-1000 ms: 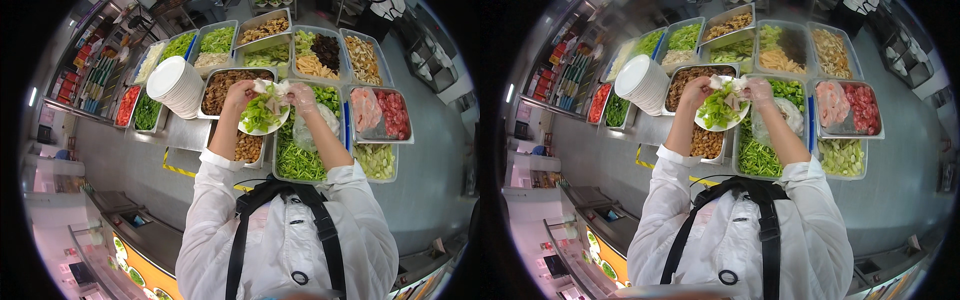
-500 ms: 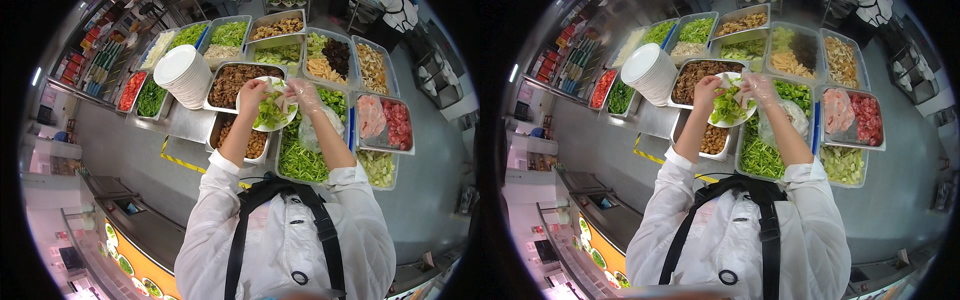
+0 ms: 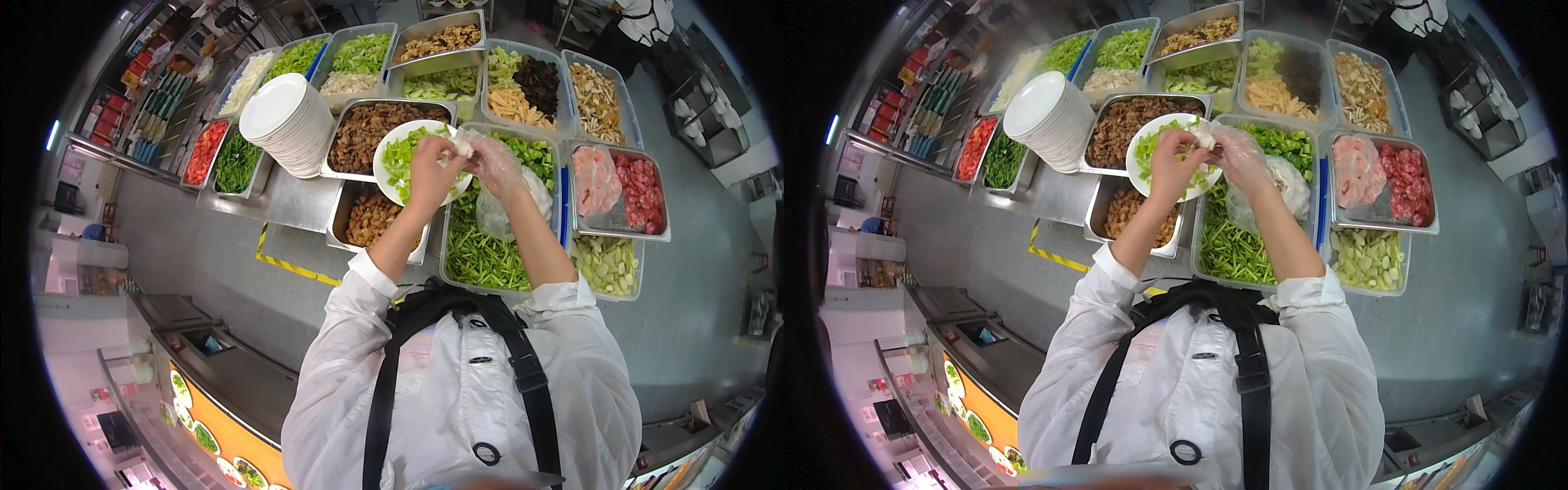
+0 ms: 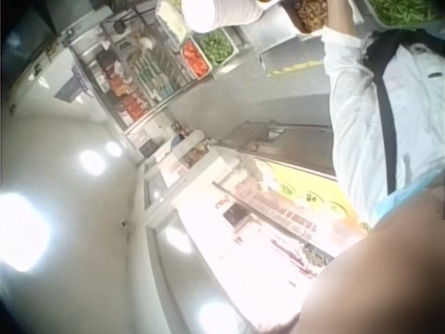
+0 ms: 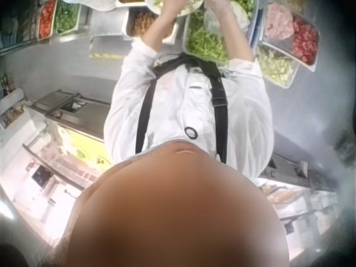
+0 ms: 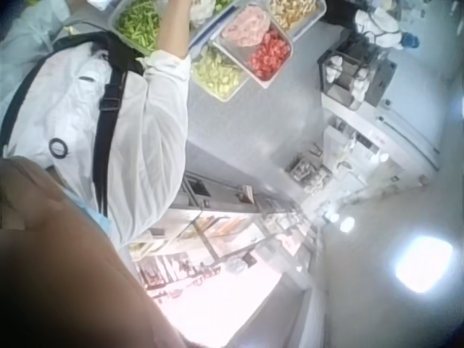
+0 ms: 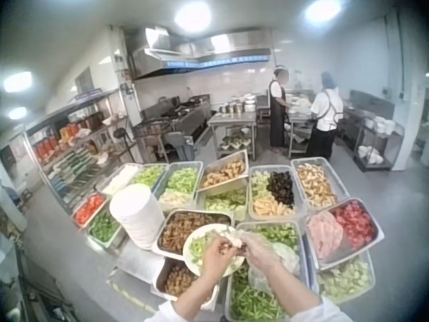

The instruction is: The person assembles two salad plates by hand, adding sliced onions, lettuce, tomatoes, and cooked meat from stainless steel containers onto white plates. The person places the completed plates on a wooden counter.

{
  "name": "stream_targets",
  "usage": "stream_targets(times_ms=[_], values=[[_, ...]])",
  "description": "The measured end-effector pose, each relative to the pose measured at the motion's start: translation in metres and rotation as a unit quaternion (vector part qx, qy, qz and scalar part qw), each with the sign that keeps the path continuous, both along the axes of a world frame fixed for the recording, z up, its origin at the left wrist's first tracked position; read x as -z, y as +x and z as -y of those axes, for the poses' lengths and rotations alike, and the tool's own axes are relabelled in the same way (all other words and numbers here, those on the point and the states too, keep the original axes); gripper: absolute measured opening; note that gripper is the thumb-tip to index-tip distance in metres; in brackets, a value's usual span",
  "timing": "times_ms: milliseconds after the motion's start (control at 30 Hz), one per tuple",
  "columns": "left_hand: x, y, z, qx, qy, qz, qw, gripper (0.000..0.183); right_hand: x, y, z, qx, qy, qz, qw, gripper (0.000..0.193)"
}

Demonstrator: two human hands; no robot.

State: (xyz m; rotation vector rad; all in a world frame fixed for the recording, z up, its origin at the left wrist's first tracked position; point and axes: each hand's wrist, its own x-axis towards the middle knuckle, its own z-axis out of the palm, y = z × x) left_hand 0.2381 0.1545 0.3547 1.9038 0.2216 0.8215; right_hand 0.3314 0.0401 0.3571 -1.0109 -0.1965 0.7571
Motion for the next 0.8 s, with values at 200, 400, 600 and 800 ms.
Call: stream_targets(times_ms=[200,400,600,800], values=[[0.002,-0.009,0.006,-0.037,0.005,0.021,0.999,0.022,-0.007,-0.012,0.011,0.031,-0.033,0.033,0.998,0.018],[0.011,-0.035,-0.019,-0.104,-0.118,-0.006,0.988,0.018,0.029,-0.004,0.025,0.081,-0.226,0.257,0.936,0.02],[0.046,-0.049,-0.03,-0.109,-0.197,-0.023,0.974,0.014,0.019,-0.036,0.001,0.087,-0.384,0.494,0.775,0.027],[0.066,-0.047,-0.022,-0.097,-0.247,-0.027,0.964,0.013,0.041,-0.059,-0.022,-0.008,-0.361,0.522,0.773,0.034]])
